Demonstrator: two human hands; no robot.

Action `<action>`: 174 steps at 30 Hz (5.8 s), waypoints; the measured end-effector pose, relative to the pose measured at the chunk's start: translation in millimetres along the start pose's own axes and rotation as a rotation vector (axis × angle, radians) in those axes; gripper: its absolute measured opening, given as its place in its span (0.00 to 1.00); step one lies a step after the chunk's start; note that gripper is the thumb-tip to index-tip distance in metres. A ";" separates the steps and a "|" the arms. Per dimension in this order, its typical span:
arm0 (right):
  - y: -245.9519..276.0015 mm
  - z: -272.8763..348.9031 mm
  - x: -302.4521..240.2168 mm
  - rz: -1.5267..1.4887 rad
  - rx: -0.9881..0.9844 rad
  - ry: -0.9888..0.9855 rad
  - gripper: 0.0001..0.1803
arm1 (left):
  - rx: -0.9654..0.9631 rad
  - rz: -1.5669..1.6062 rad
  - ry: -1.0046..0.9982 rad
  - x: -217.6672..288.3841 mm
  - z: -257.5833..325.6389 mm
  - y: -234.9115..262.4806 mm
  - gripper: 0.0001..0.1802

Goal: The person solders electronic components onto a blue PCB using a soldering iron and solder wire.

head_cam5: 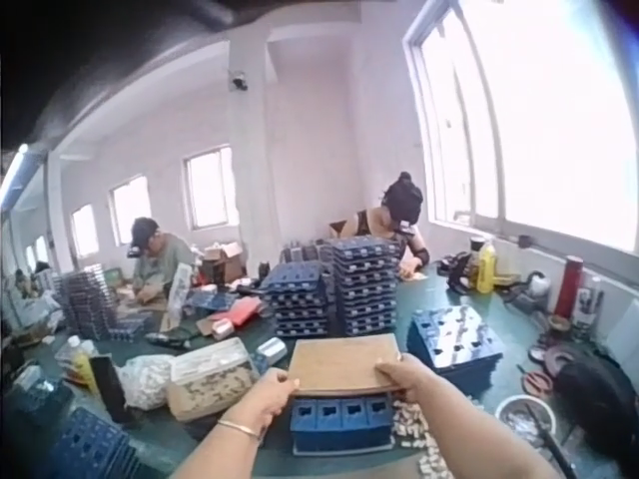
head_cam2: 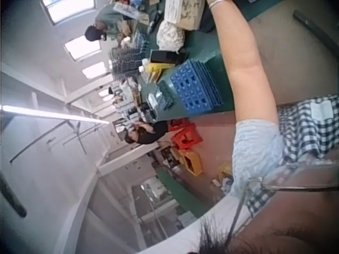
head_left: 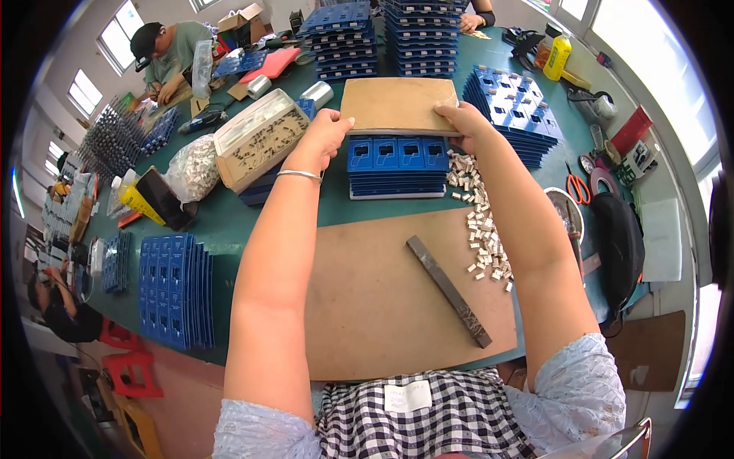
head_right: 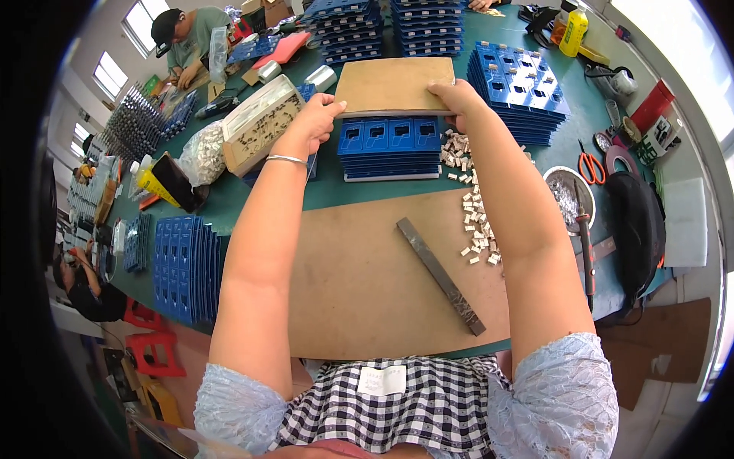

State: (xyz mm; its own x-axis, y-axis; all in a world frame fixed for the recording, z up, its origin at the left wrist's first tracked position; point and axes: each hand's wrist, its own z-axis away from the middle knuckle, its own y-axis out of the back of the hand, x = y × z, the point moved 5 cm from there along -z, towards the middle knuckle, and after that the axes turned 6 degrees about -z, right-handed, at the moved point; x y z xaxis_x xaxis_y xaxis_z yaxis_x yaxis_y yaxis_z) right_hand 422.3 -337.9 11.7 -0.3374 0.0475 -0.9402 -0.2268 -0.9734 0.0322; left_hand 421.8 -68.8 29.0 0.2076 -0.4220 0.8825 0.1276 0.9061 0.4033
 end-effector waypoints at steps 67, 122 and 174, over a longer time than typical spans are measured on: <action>-10.5 398.0 199.0 -0.376 -0.952 -0.675 0.26 | -0.082 -0.958 -0.822 -97.6 361.6 -68.5 0.22; 215.1 209.0 165.4 -1.715 0.184 0.351 0.32 | 0.017 -1.086 -0.732 -46.2 377.3 -29.3 0.14; 91.3 394.5 156.0 -0.281 -0.403 0.481 0.15 | 0.185 -0.589 -0.729 -97.8 413.6 -53.9 0.11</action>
State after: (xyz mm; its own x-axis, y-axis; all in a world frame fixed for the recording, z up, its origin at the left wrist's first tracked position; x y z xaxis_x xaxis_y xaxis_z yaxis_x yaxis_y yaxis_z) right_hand -11.5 -331.0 1.8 0.1489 0.2965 -0.9434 0.1430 -0.9504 -0.2761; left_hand -6.6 -64.3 21.0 -0.5044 -0.7466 0.4339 -0.1494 0.5703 0.8077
